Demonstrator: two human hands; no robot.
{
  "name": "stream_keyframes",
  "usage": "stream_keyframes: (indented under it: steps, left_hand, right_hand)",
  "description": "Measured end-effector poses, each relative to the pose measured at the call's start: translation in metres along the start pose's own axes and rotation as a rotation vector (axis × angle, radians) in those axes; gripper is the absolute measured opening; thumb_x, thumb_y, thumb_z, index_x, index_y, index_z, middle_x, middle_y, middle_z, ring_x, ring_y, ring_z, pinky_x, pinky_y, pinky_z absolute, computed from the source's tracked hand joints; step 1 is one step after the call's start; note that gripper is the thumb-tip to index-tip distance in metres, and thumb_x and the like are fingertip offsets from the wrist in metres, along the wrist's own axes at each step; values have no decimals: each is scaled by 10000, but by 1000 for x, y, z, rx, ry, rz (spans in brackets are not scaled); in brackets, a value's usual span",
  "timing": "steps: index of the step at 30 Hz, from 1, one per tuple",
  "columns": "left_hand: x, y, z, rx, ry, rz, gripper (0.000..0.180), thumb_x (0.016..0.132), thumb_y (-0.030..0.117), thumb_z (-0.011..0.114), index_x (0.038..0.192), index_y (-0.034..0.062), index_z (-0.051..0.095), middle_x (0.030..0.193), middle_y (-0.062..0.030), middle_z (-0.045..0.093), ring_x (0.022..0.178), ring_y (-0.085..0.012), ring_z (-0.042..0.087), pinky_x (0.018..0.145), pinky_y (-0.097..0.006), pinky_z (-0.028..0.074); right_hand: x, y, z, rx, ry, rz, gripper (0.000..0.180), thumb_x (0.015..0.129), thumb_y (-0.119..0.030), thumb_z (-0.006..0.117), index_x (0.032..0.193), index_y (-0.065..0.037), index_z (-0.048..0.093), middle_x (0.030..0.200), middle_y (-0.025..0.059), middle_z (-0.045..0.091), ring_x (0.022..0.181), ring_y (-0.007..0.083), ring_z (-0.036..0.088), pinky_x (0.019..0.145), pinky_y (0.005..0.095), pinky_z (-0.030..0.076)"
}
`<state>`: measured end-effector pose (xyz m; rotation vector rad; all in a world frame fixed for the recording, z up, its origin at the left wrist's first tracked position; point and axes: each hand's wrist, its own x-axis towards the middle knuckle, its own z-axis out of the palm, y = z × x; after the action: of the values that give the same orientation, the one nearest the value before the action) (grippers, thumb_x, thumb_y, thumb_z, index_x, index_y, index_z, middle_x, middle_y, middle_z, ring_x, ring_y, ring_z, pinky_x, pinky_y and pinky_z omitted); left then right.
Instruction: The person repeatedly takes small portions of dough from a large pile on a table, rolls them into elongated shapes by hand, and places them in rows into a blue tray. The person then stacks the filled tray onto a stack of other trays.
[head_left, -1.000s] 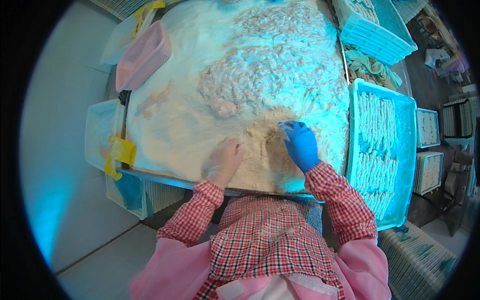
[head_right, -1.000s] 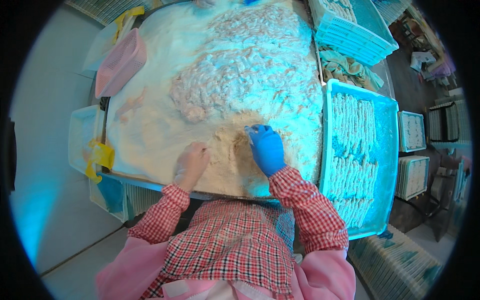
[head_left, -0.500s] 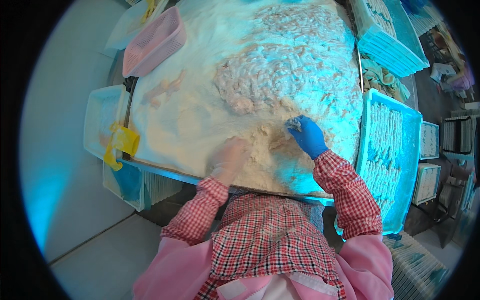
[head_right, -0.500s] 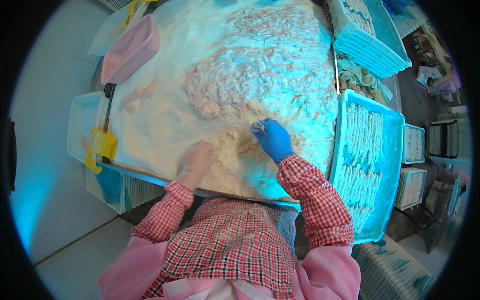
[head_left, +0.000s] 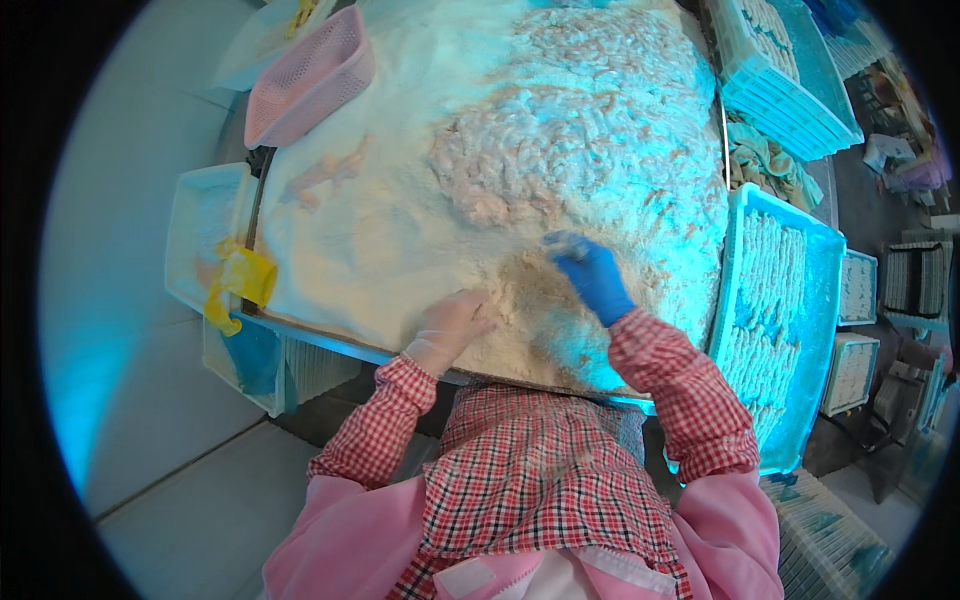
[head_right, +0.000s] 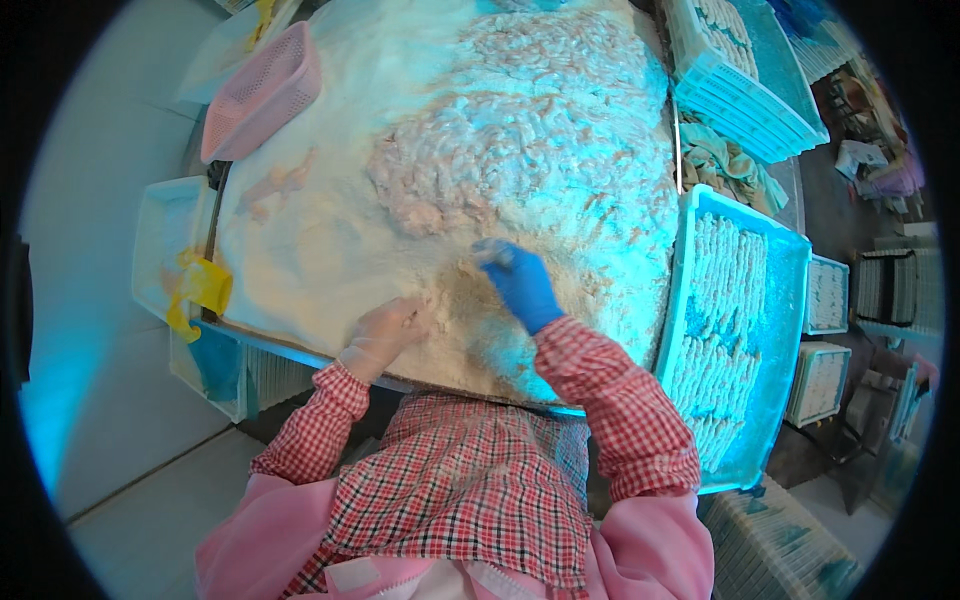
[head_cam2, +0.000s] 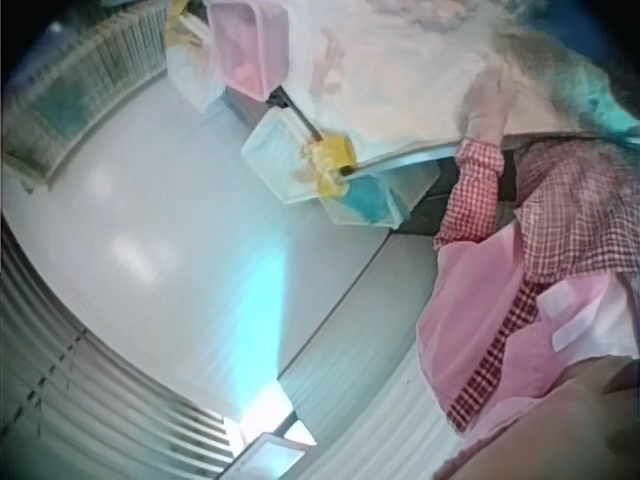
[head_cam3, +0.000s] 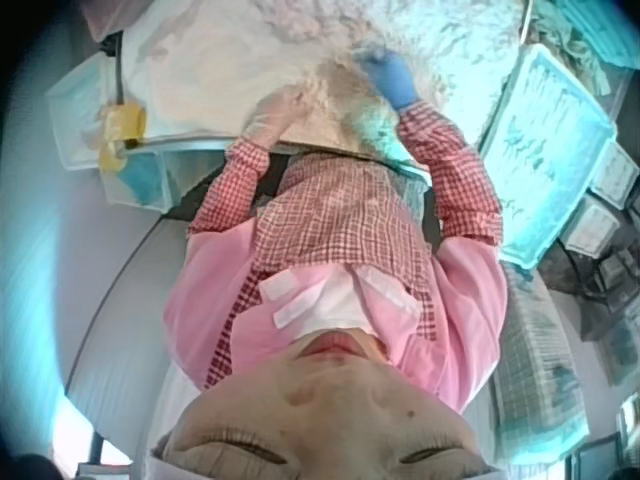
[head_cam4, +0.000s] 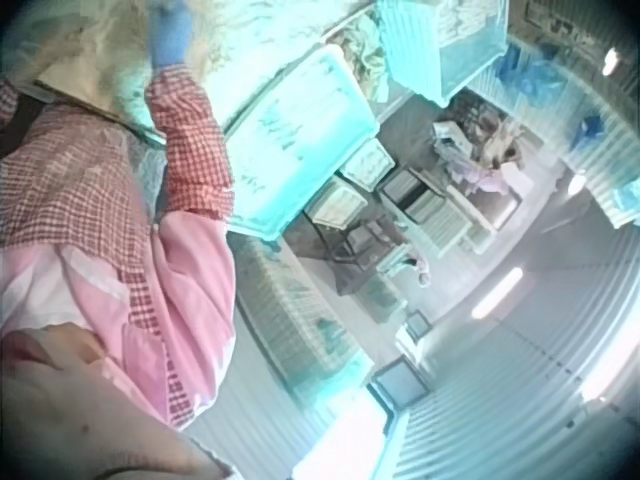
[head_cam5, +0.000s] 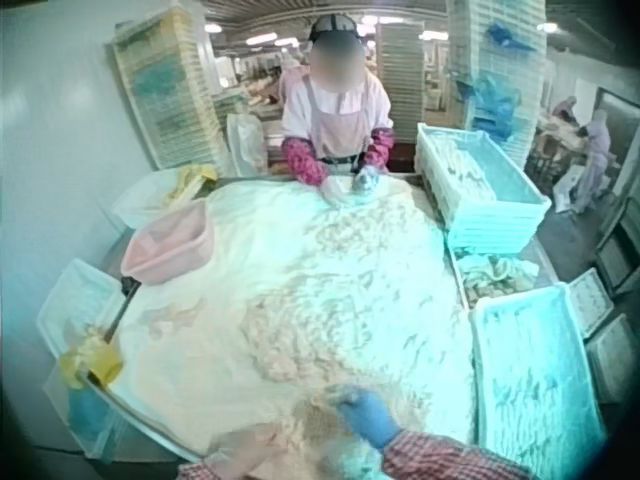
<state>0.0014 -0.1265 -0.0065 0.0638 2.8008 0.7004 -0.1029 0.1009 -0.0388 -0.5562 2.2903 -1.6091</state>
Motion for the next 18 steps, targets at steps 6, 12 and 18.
stream_keyframes:
  steps: [6, 12, 18]
  left_hand:
    - [-5, -19, 9, 56, 111, -218, 302, 824, 267, 652, 1051, 71, 620, 966, -138, 628, 901, -325, 613, 782, -424, 496]
    - [-3, -12, 60, -547, 242, -308, 242, 812, 165, 655, 1024, 51, 634, 919, -139, 621, 851, -309, 614, 745, -399, 494]
    - [13, 93, 31, -549, 211, -1, 264, 801, 119, 688, 1049, 42, 640, 974, -124, 612, 900, -277, 612, 765, -341, 497]
  right_hand:
    - [-4, -3, 41, -807, -89, -128, 230, 889, -111, 596, 1098, -14, 603, 974, 155, 625, 808, 294, 608, 713, 361, 512]
    - [-35, -7, -8, 639, 113, 519, 335, 948, -152, 558, 1251, -10, 531, 979, 79, 632, 861, 207, 614, 740, 309, 516]
    - [-66, -4, 4, 1575, 120, 493, 329, 984, -175, 491, 1259, 5, 508, 1058, 79, 615, 869, 189, 604, 730, 272, 517]
